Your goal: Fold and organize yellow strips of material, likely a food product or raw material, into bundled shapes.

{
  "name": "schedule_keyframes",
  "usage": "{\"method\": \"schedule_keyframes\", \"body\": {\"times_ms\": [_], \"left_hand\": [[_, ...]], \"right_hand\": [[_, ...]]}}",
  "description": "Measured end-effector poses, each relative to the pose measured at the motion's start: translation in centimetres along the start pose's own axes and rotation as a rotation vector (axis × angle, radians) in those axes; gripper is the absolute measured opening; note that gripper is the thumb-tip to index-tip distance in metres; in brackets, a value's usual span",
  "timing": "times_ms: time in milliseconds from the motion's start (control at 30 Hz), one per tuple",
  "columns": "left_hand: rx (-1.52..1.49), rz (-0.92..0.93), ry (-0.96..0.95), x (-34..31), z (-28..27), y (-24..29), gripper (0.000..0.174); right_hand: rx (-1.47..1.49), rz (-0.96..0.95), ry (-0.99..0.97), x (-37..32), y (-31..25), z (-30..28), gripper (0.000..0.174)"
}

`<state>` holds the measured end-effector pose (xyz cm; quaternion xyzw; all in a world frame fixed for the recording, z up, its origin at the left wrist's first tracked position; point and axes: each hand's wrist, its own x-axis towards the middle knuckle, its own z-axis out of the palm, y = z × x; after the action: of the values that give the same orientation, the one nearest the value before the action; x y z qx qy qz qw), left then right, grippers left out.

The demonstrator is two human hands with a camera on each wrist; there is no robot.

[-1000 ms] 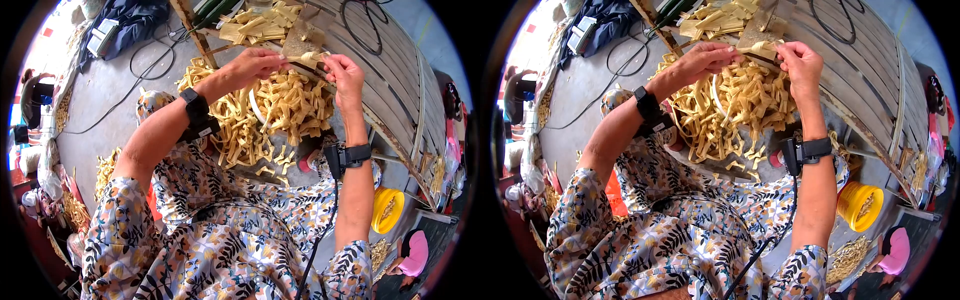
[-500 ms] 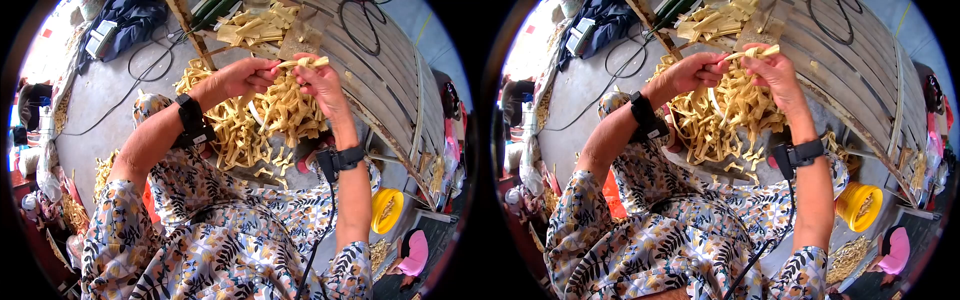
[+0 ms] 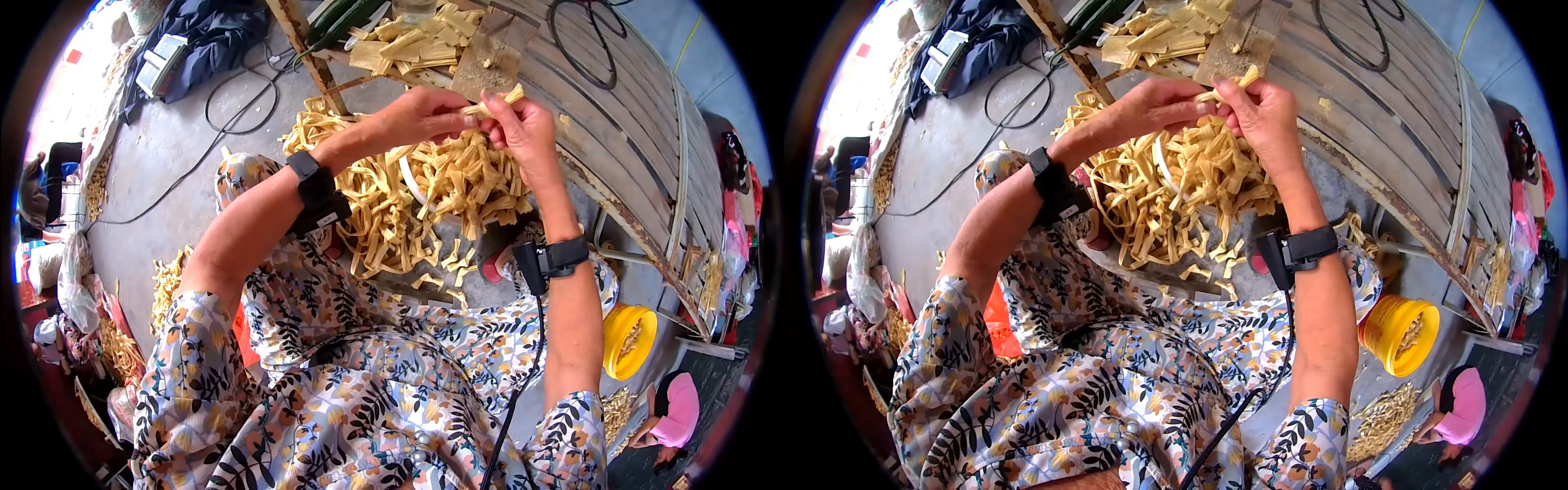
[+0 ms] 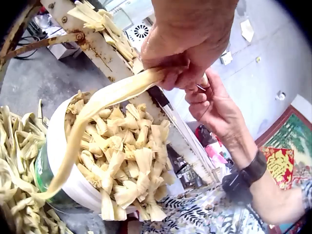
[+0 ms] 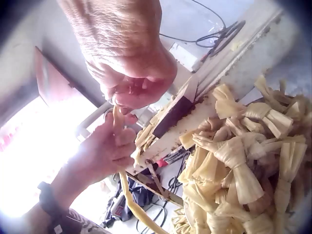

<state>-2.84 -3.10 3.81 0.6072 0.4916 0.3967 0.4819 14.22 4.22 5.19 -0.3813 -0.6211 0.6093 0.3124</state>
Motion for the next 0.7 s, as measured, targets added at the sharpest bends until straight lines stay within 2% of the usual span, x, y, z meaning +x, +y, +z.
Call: {"method": "schedule_keyframes", "body": {"times_ms": [67, 100, 200, 300, 400, 467, 500, 600, 633, 667, 700], "left_hand": [[0.1, -0.01, -0.008, 0.3, -0.2, -0.3, 0.024], [0.059, 0.01, 0.033, 0.0, 0.1, 0.0, 0.026], [-0.147, -0.124, -0.001, -0.5, 0.6, 0.8, 0.026], [-0.477, -0.183, -0.056, -0.7, 0.7, 0.4, 0.026], [-0.61, -0.193, -0.142, -1.0, 0.6, 0.2, 0.024], [-0.699, -0.253, -0.129, -1.9, -0.8, -1.7, 0.023], [-0.745, -0.287, -0.117, -2.6, -1.2, -2.3, 0.023], [-0.832, -0.213, -0.172, -1.9, 0.2, -0.1, 0.022], [-0.816, -0.219, -0.21, -1.7, 0.1, 0.3, 0.022], [-0.822, -0.217, -0.236, -1.6, -0.1, 0.3, 0.022], [-0.828, -0.215, -0.26, -1.7, -0.4, 0.3, 0.022]], "right_hand": [[-0.131, -0.083, 0.081, 0.3, 0.4, 0.0, 0.03], [-0.161, -0.173, 0.124, 0.1, -0.3, 0.0, 0.031], [-0.282, -0.307, 0.16, 0.2, 0.2, -0.3, 0.029], [-0.387, -0.31, 0.166, -0.1, -0.3, -0.8, 0.029], [-0.3, -0.299, 0.235, -0.6, -0.3, -1.1, 0.028], [-0.079, -0.554, 0.235, 0.7, 1.1, -5.1, 0.03], [-0.209, -0.257, 0.409, 0.2, -1.5, -7.8, 0.033], [-0.235, -0.006, 0.198, -0.2, -1.0, -6.0, 0.037], [-0.163, 0.098, 0.037, -0.9, -1.9, -3.9, 0.04], [-0.036, 0.072, -0.115, -1.4, -1.9, -2.5, 0.045], [0.028, 0.076, -0.2, -1.5, -1.6, -1.6, 0.041]]}}
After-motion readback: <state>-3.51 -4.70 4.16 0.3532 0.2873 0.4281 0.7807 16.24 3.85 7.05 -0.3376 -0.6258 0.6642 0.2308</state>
